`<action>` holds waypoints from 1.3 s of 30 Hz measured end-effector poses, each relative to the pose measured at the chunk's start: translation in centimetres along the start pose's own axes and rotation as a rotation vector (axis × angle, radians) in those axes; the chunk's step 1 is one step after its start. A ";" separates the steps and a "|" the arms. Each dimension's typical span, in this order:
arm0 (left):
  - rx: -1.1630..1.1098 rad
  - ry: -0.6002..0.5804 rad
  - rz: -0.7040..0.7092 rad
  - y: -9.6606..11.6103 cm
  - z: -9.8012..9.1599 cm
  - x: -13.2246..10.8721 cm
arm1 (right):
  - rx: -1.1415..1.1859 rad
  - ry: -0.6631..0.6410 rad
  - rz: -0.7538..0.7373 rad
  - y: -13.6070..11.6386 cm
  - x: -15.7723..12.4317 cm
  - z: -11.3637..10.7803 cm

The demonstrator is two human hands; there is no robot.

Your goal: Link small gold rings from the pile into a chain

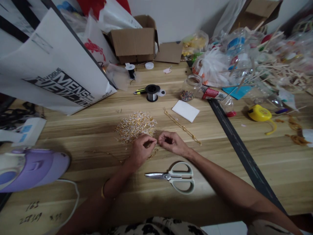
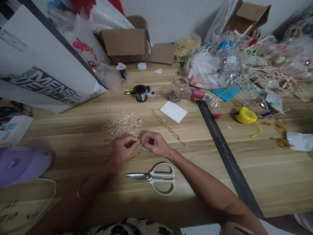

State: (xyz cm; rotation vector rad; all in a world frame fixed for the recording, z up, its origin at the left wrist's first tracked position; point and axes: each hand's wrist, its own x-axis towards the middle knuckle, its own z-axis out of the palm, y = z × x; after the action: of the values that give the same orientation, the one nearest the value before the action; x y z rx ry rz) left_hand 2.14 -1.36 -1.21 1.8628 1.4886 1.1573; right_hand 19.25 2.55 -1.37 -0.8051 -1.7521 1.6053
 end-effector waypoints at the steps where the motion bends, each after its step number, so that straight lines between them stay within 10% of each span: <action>1: 0.003 0.000 0.007 0.0 0.0 0.0 | 0.000 -0.002 0.001 0.0 0.0 0.0; 39: 0.053 -0.050 0.101 -0.2 -0.2 0.1 | 0.153 0.019 0.063 0.5 0.2 0.2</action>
State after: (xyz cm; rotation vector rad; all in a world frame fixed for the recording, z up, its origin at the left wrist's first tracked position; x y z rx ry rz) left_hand 1.82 -1.21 -1.22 2.0084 1.4254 1.1174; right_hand 19.02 2.64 -1.86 -0.8056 -1.5829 1.7440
